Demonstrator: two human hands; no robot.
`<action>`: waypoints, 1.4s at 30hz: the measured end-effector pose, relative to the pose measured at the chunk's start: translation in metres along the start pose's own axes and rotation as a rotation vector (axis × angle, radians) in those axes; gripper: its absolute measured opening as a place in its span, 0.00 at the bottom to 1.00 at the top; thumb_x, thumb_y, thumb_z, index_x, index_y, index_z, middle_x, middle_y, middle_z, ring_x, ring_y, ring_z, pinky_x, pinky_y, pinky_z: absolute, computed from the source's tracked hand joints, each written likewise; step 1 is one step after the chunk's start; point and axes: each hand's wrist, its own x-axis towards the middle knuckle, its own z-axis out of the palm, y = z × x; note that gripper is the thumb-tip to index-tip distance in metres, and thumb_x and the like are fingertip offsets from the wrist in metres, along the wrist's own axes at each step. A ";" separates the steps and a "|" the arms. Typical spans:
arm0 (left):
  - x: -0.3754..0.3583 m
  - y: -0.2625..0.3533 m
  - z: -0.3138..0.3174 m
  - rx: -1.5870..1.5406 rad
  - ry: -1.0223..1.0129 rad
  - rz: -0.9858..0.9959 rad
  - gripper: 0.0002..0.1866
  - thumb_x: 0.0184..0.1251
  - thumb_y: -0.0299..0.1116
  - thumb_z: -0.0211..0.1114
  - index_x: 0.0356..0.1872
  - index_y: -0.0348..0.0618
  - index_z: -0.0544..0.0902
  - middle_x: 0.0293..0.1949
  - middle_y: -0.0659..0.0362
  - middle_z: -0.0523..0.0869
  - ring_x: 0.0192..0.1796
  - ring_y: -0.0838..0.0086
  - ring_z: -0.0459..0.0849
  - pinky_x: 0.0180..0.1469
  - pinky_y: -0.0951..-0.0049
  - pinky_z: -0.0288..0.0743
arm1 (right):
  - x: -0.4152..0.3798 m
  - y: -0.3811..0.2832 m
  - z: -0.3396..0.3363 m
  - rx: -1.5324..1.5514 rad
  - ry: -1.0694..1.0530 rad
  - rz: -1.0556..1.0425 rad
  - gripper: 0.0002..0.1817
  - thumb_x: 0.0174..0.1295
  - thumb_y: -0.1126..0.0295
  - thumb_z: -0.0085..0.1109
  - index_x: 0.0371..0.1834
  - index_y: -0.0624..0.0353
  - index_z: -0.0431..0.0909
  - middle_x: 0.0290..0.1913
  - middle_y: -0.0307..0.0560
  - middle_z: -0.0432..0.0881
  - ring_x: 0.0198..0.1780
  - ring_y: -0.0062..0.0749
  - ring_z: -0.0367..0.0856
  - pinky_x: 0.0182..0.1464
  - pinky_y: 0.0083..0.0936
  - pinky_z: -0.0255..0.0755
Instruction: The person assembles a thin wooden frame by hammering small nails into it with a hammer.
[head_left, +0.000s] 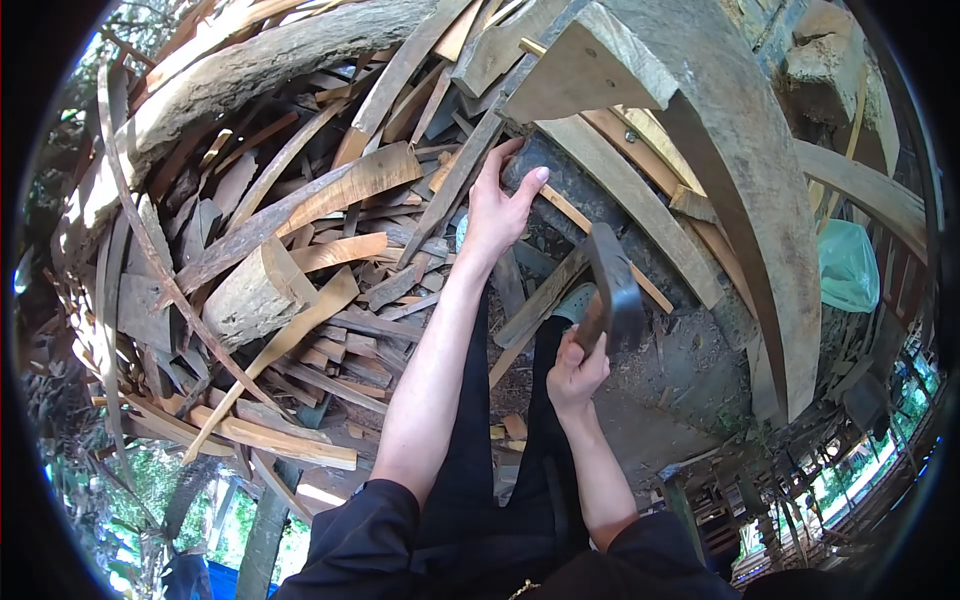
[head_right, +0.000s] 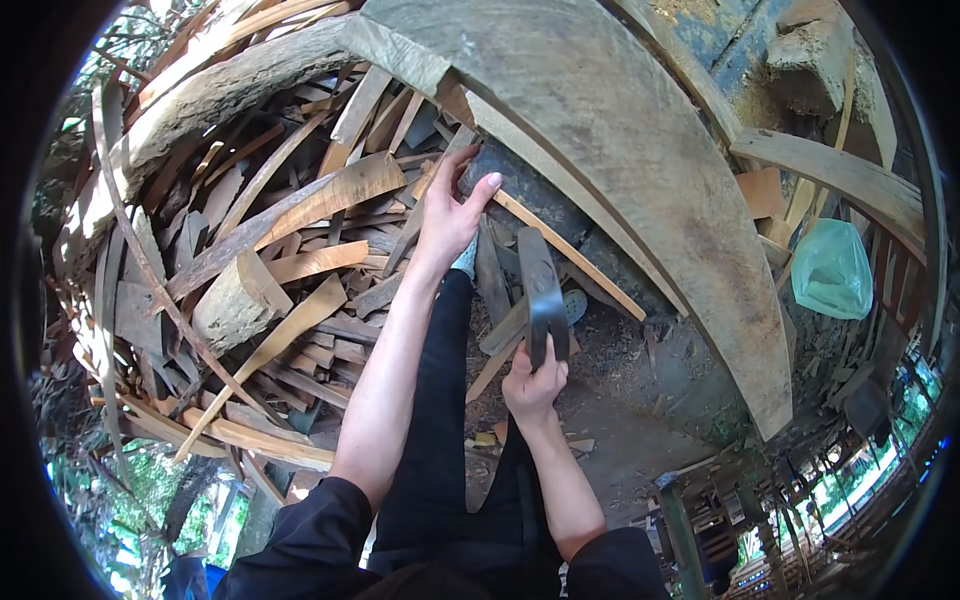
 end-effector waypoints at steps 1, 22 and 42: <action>0.000 0.001 0.001 -0.004 -0.001 0.001 0.32 0.71 0.41 0.75 0.70 0.36 0.77 0.59 0.42 0.88 0.62 0.61 0.87 0.66 0.62 0.78 | -0.002 0.004 0.002 0.021 0.050 -0.038 0.24 0.83 0.55 0.50 0.55 0.72 0.75 0.26 0.53 0.79 0.26 0.56 0.84 0.31 0.40 0.76; 0.005 0.005 0.001 -0.064 0.000 0.025 0.33 0.71 0.41 0.75 0.70 0.34 0.76 0.59 0.42 0.87 0.62 0.61 0.86 0.67 0.63 0.77 | 0.016 -0.024 0.010 -0.021 -0.100 0.224 0.19 0.83 0.58 0.51 0.52 0.67 0.76 0.31 0.56 0.84 0.31 0.59 0.88 0.32 0.42 0.78; 0.000 0.002 0.001 -0.075 -0.015 -0.030 0.33 0.71 0.40 0.75 0.70 0.33 0.76 0.61 0.43 0.86 0.64 0.63 0.84 0.68 0.63 0.75 | 0.008 -0.007 0.011 0.082 0.191 -0.040 0.25 0.84 0.51 0.48 0.51 0.68 0.75 0.22 0.50 0.72 0.20 0.49 0.76 0.25 0.40 0.68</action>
